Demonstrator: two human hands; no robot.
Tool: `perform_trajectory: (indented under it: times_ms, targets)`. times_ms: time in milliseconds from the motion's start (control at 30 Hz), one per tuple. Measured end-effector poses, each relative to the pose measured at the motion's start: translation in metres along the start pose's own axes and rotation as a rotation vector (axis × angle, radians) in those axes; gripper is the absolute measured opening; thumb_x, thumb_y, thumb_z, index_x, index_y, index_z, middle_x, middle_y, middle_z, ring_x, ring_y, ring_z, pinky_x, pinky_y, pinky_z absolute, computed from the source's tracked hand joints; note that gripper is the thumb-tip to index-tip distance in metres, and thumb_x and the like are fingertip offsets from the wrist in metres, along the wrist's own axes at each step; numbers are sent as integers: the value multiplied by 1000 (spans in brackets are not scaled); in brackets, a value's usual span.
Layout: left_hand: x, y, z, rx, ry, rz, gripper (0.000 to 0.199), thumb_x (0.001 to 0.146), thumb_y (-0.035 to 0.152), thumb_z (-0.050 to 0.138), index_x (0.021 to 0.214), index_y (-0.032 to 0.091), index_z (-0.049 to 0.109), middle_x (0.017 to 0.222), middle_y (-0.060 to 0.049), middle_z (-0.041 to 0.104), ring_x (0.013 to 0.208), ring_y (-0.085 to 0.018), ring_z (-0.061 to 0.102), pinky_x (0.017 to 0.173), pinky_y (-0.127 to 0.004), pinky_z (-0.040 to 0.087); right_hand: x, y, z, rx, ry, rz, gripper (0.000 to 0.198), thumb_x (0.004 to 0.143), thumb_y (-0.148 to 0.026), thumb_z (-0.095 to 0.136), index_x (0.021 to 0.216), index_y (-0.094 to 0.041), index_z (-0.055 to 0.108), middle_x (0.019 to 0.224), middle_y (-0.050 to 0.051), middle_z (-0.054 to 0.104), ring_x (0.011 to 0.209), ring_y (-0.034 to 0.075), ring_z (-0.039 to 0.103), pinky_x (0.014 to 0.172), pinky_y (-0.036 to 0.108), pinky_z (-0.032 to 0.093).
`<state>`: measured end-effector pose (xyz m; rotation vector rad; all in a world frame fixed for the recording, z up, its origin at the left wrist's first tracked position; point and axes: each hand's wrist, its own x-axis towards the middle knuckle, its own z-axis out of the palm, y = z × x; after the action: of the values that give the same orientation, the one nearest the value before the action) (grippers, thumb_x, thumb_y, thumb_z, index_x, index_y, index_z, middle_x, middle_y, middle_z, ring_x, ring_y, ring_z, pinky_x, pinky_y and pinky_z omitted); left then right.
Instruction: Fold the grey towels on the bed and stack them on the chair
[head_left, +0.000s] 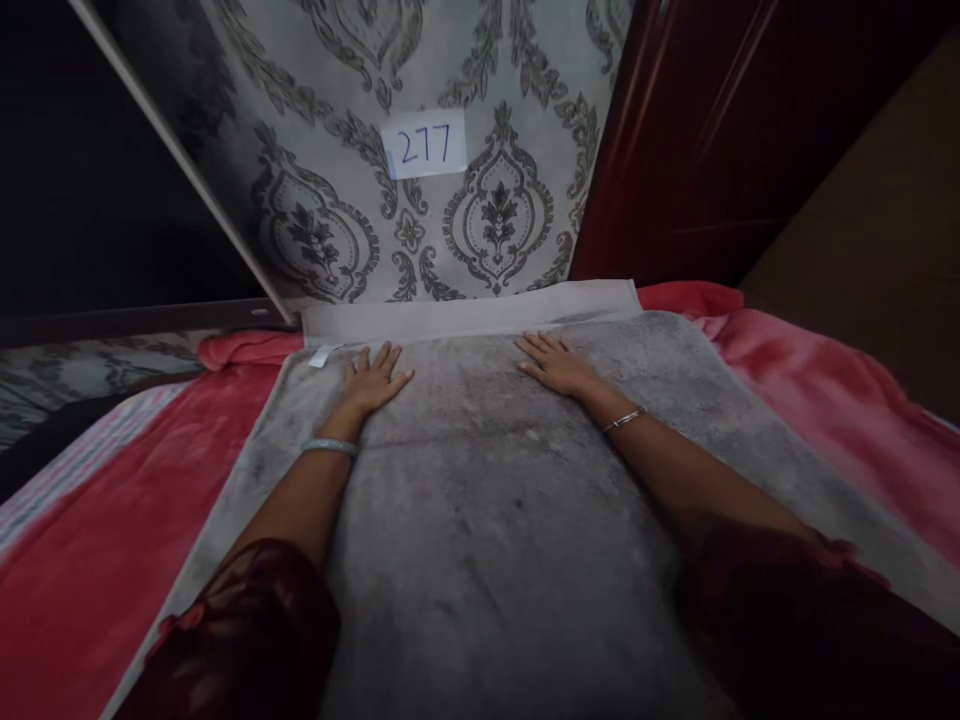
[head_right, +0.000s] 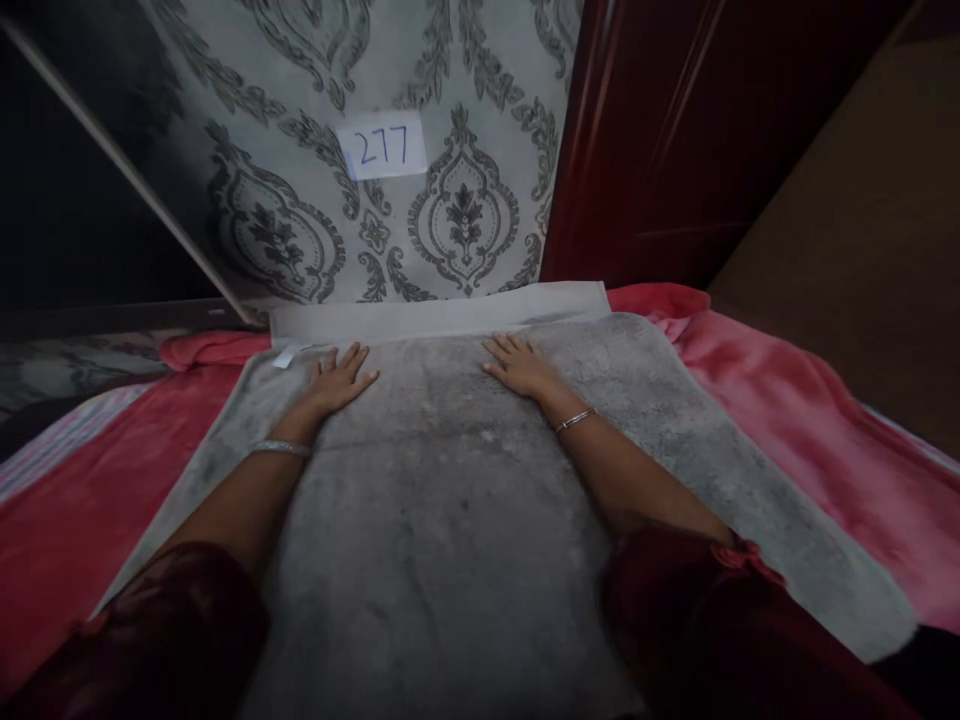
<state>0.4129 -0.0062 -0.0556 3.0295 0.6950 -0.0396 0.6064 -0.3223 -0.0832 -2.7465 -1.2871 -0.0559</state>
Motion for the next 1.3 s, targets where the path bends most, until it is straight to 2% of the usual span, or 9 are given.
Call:
perform_trajectory:
  times_ms: [167, 367, 533, 667, 733, 800, 900, 1033, 1300]
  targets:
    - [-44, -30, -15, -45, -159, 83, 74, 98, 59, 23, 162, 21, 22, 170, -9, 15, 156, -34, 9, 124, -55, 16, -50, 20, -8, 2, -47, 71, 66, 101, -52, 26, 161, -25, 30, 167, 7, 26, 153, 29, 22, 122, 56, 21]
    - [-144, -89, 1, -82, 0, 50, 71, 100, 55, 17, 160, 19, 28, 168, -10, 21, 156, -28, 15, 125, -54, 14, -166, 91, 6, 5, 85, 326, 62, 101, -47, 27, 158, -26, 37, 164, 11, 32, 150, 35, 29, 115, 65, 28]
    - [-197, -110, -2, -89, 35, 6, 66, 102, 44, 17, 156, 10, 35, 164, -13, 32, 153, -22, 28, 124, -41, 25, -248, 116, -8, 48, 19, 573, 65, 102, -47, 30, 159, -17, 35, 166, 18, 25, 151, 42, 23, 115, 64, 27]
    - [-221, -82, -12, -26, 65, -105, 66, 102, 47, 20, 152, 10, 43, 159, -17, 41, 149, -28, 36, 122, -48, 29, -279, 79, -24, 28, 4, 638, 62, 103, -48, 31, 158, -19, 39, 163, 20, 32, 148, 46, 26, 110, 70, 30]
    - [-233, -55, -13, 3, 75, -64, 65, 102, 50, 26, 153, 15, 43, 161, -16, 38, 151, -34, 29, 122, -58, 24, -281, 44, -24, 4, 84, 490, 62, 103, -49, 29, 157, -20, 39, 162, 18, 33, 150, 43, 25, 112, 69, 30]
    - [-248, -26, -9, 16, 35, 77, 63, 101, 51, 32, 156, 22, 39, 165, -12, 31, 154, -35, 21, 121, -63, 20, -279, 5, -18, 12, 131, 260, 60, 103, -49, 30, 157, -24, 39, 165, 12, 31, 152, 37, 23, 115, 64, 31]
    - [-270, -1, 7, 6, -48, 223, 63, 99, 51, 36, 157, 28, 35, 168, -6, 24, 156, -34, 16, 121, -63, 21, -273, -43, -6, 48, 47, 58, 58, 102, -50, 34, 157, -32, 39, 165, 6, 31, 152, 32, 26, 117, 58, 30]
    - [-287, -11, 32, -19, 95, 138, 66, 98, 51, 28, 157, 24, 37, 166, -7, 28, 155, -35, 18, 120, -65, 21, -269, -65, 0, 73, -17, 55, 60, 103, -52, 33, 159, -32, 35, 166, 6, 27, 154, 30, 22, 120, 58, 25]
    - [-266, -52, 69, -121, 350, 172, 70, 86, 63, 34, 149, 37, 49, 156, 4, 46, 149, -34, 36, 119, -60, 32, -270, -49, -10, 149, 10, 61, 63, 103, -57, 36, 160, -32, 32, 167, 5, 24, 154, 29, 20, 122, 56, 22]
